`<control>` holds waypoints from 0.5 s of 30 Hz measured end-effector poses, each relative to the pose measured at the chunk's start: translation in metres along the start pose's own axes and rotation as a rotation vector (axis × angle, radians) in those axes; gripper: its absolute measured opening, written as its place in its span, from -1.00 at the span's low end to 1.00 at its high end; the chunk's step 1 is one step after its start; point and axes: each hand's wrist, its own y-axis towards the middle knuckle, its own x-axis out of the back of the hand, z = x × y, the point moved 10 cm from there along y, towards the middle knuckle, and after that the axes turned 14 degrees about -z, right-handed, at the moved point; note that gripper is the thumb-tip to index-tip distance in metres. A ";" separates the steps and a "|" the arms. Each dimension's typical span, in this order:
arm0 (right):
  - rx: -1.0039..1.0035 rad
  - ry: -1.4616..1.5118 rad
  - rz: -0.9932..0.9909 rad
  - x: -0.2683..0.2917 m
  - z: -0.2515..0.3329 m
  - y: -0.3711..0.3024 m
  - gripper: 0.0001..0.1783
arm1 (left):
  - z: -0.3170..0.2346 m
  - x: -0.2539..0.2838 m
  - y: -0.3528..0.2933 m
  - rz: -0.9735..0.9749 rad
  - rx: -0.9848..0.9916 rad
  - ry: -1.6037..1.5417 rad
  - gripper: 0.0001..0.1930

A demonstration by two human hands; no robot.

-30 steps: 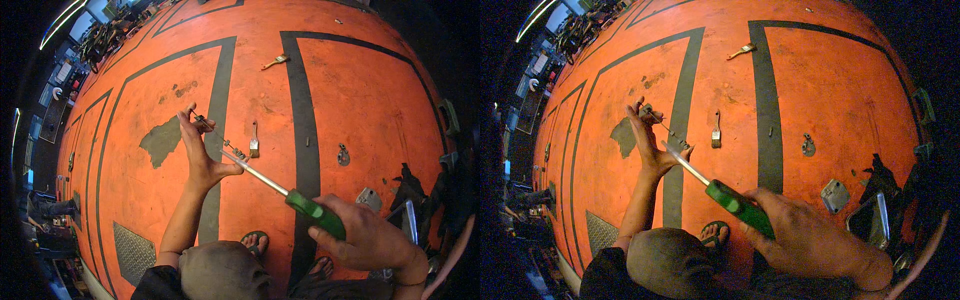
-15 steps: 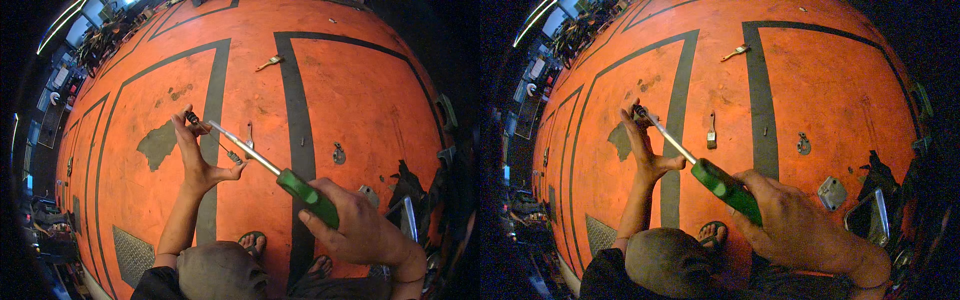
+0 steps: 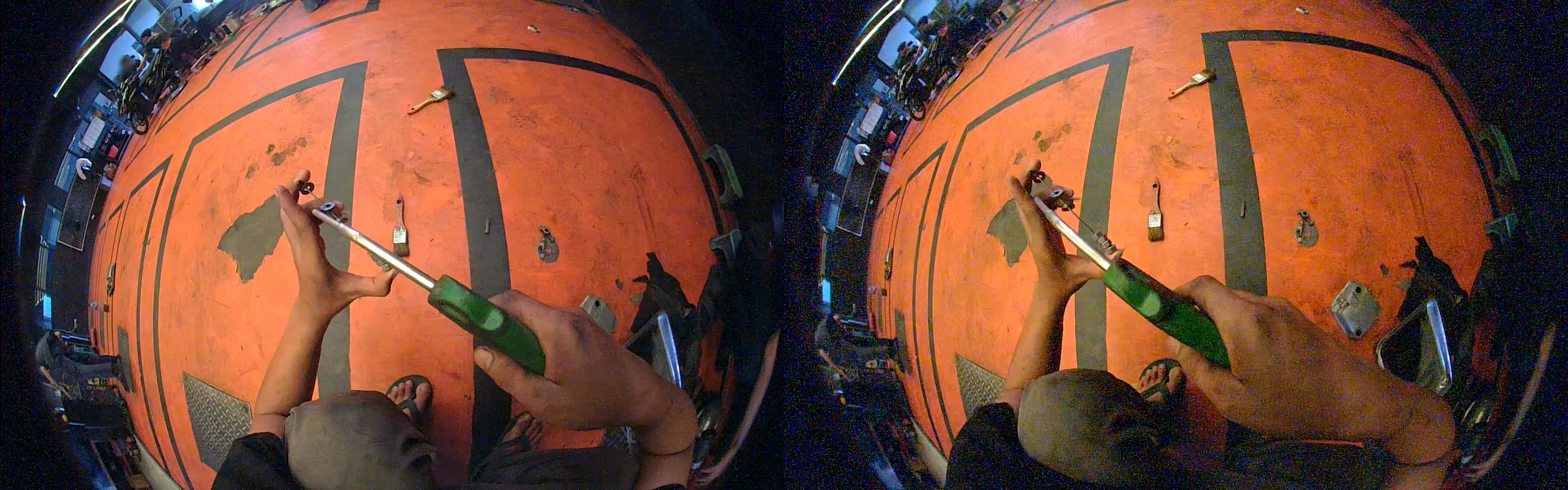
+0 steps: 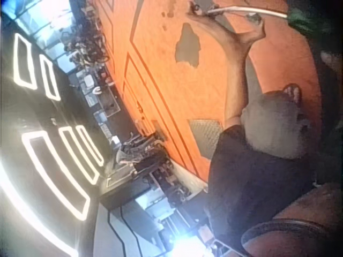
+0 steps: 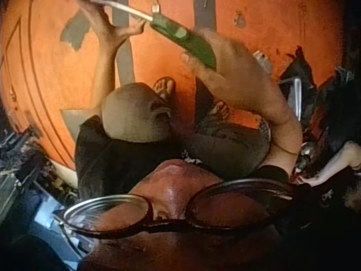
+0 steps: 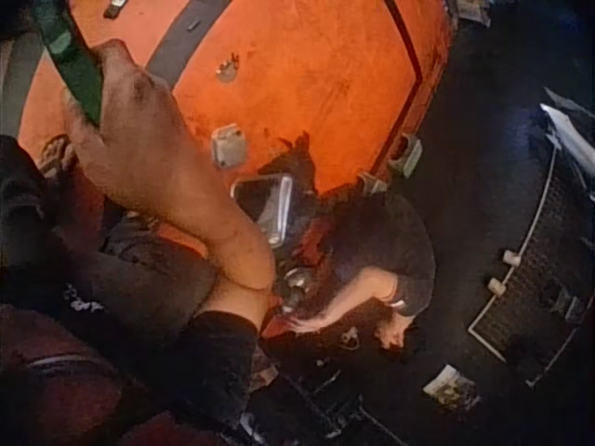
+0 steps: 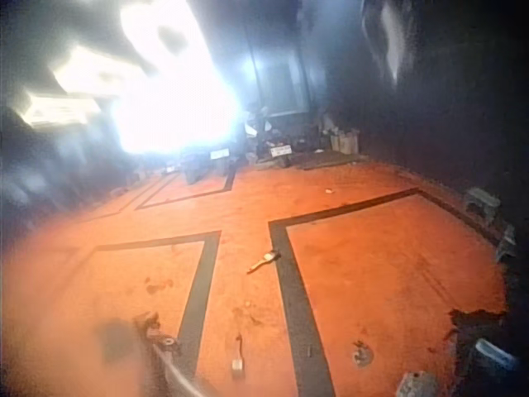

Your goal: The person cleans and assembles mechanical components from a small metal housing while sitting on the floor, using a cloth to wipe a shaft and an air nozzle to blow out the housing.

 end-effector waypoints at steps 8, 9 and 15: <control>-0.022 -0.063 -0.047 0.006 -0.005 0.004 -0.69 | 0.000 -0.001 0.003 0.010 0.000 -0.011 0.54; -0.046 -0.100 -0.062 0.010 -0.007 0.003 -0.68 | 0.004 0.000 0.003 0.010 0.012 -0.011 0.54; -0.102 -0.190 -0.045 0.019 -0.013 -0.012 -0.64 | -0.002 0.011 0.013 0.006 -0.133 0.188 0.54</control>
